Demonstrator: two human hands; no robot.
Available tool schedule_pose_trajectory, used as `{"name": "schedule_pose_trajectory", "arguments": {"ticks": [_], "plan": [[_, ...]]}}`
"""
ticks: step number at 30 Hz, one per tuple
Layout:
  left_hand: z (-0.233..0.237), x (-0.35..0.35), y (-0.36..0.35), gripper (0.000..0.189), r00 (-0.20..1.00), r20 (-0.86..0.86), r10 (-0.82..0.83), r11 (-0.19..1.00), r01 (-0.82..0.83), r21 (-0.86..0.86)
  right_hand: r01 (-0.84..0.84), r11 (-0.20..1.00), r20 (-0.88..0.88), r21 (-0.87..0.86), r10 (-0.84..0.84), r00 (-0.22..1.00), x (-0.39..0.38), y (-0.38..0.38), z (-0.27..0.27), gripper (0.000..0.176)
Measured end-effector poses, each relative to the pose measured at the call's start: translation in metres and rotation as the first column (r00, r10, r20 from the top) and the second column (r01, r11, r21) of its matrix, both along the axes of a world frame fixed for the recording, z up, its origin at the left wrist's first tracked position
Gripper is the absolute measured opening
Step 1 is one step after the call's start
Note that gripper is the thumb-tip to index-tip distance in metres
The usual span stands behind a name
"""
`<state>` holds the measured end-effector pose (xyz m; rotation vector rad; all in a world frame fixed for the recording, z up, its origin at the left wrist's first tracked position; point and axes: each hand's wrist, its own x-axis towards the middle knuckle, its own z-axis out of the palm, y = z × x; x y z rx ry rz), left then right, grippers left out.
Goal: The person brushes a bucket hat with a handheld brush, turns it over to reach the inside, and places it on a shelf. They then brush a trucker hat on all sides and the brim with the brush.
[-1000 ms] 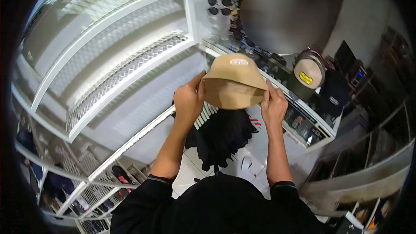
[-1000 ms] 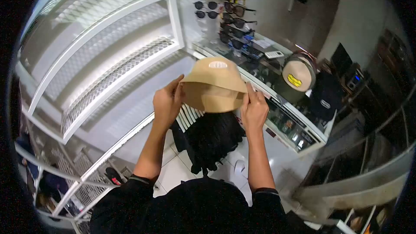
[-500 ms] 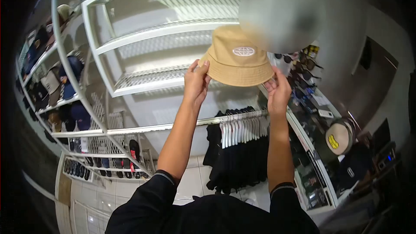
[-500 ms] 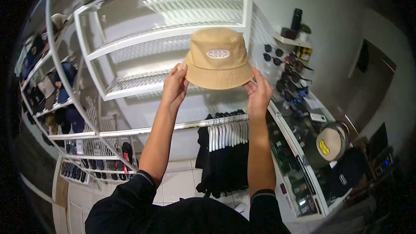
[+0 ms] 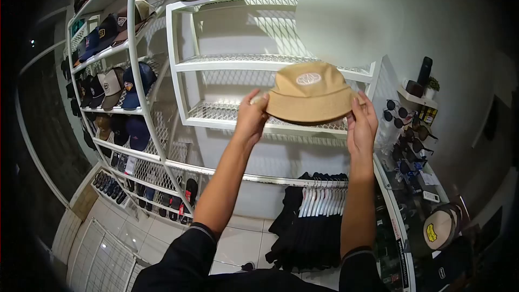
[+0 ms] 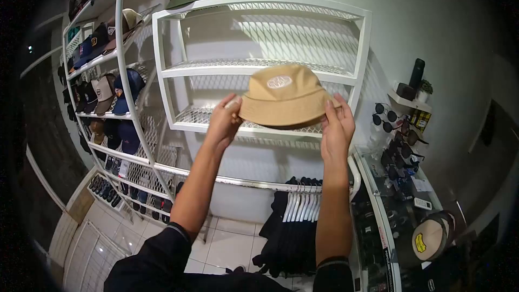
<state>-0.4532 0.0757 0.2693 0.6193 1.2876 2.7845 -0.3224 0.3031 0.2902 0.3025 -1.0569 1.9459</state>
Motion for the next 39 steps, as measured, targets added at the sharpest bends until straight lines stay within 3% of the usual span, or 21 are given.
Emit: {"name": "schedule_pose_trajectory", "arguments": {"ticks": [1,3,4,5,8,9,11,15,17,19,21,22,25,28,31,33,35,38,39], "plan": [[0.02,0.015,-0.002,0.07,0.998,0.043,0.036,0.996,-0.04,0.081,0.005,1.0,0.002,-0.001,-0.005,1.0,-0.006,0.001,0.004,0.046],[0.015,-0.045,-0.005,0.055,0.986,0.157,-0.049,0.983,0.02,0.18,0.106,0.973,-0.032,0.203,-0.101,0.994,-0.021,0.003,0.008,0.047],[0.033,-0.021,-0.01,0.017,0.962,0.256,-0.093,0.991,0.065,0.114,0.148,0.959,-0.015,0.243,-0.149,0.989,-0.029,0.008,0.007,0.051],[0.031,-0.027,-0.011,0.017,0.96,0.262,-0.094,0.991,0.065,0.117,0.147,0.958,-0.009,0.247,-0.15,0.989,-0.038,0.011,0.002,0.051],[-0.008,-0.073,-0.007,0.023,0.886,0.319,-0.336,0.942,0.318,0.108,0.103,0.959,0.061,0.265,-0.124,0.99,-0.064,0.025,-0.029,0.065],[-0.017,-0.072,-0.004,0.023,0.887,0.352,-0.298,0.954,0.285,0.09,0.107,0.957,0.063,0.268,-0.129,0.99,-0.067,0.027,-0.037,0.065],[-0.048,-0.101,0.001,0.024,0.817,0.457,-0.352,0.935,0.282,0.216,0.068,0.948,0.194,0.309,-0.133,0.972,-0.069,0.029,-0.052,0.069],[-0.046,-0.088,0.004,0.026,0.795,0.566,-0.219,0.975,0.162,0.151,0.036,0.969,0.229,0.245,-0.094,0.969,-0.071,0.025,-0.054,0.074],[-0.045,-0.102,0.005,0.027,0.843,0.426,-0.328,0.938,0.236,0.254,0.035,0.956,0.198,0.291,-0.096,0.975,-0.07,0.023,-0.04,0.074],[-0.021,-0.079,0.001,0.028,0.88,0.352,-0.318,0.936,0.232,0.264,0.034,0.938,0.165,0.344,-0.096,0.982,-0.063,0.019,-0.022,0.075],[-0.013,-0.076,-0.009,0.03,0.953,-0.052,-0.3,0.941,0.304,0.146,-0.081,0.979,0.068,0.187,0.07,0.995,-0.059,0.014,-0.006,0.073],[-0.014,-0.076,-0.012,0.034,0.947,-0.052,-0.317,0.936,0.321,0.141,-0.149,0.988,0.055,0.049,0.147,0.988,-0.062,0.019,-0.007,0.061],[-0.025,-0.072,-0.014,0.033,0.949,-0.014,-0.315,0.94,0.314,0.134,-0.023,0.997,0.197,0.076,0.007,0.98,-0.087,0.046,-0.032,0.051],[-0.037,-0.066,-0.016,0.032,0.954,0.071,-0.293,0.953,0.285,0.101,-0.026,1.0,0.339,0.004,0.023,0.941,-0.073,0.02,-0.031,0.046],[-0.04,-0.059,-0.017,0.03,0.971,0.111,-0.211,0.976,0.203,0.077,-0.163,0.985,0.344,0.058,0.133,0.93,-0.055,-0.004,-0.038,0.05],[-0.045,-0.056,-0.021,0.031,0.966,0.001,-0.258,0.937,0.25,0.243,-0.145,0.983,0.368,0.114,0.094,0.925,-0.059,-0.016,-0.051,0.051],[-0.043,-0.052,-0.022,0.031,0.971,0.02,-0.237,0.934,0.222,0.281,-0.129,0.978,0.386,0.163,0.057,0.921,-0.055,-0.022,-0.06,0.051],[-0.017,-0.041,-0.021,0.031,0.975,0.057,-0.215,0.935,0.189,0.299,-0.448,0.894,0.17,-0.006,0.442,0.881,-0.023,-0.028,-0.062,0.06],[-0.013,-0.04,-0.021,0.031,0.973,0.085,-0.215,0.943,0.184,0.276,-0.45,0.893,0.172,-0.008,0.445,0.879,-0.016,-0.025,-0.081,0.06]]}}
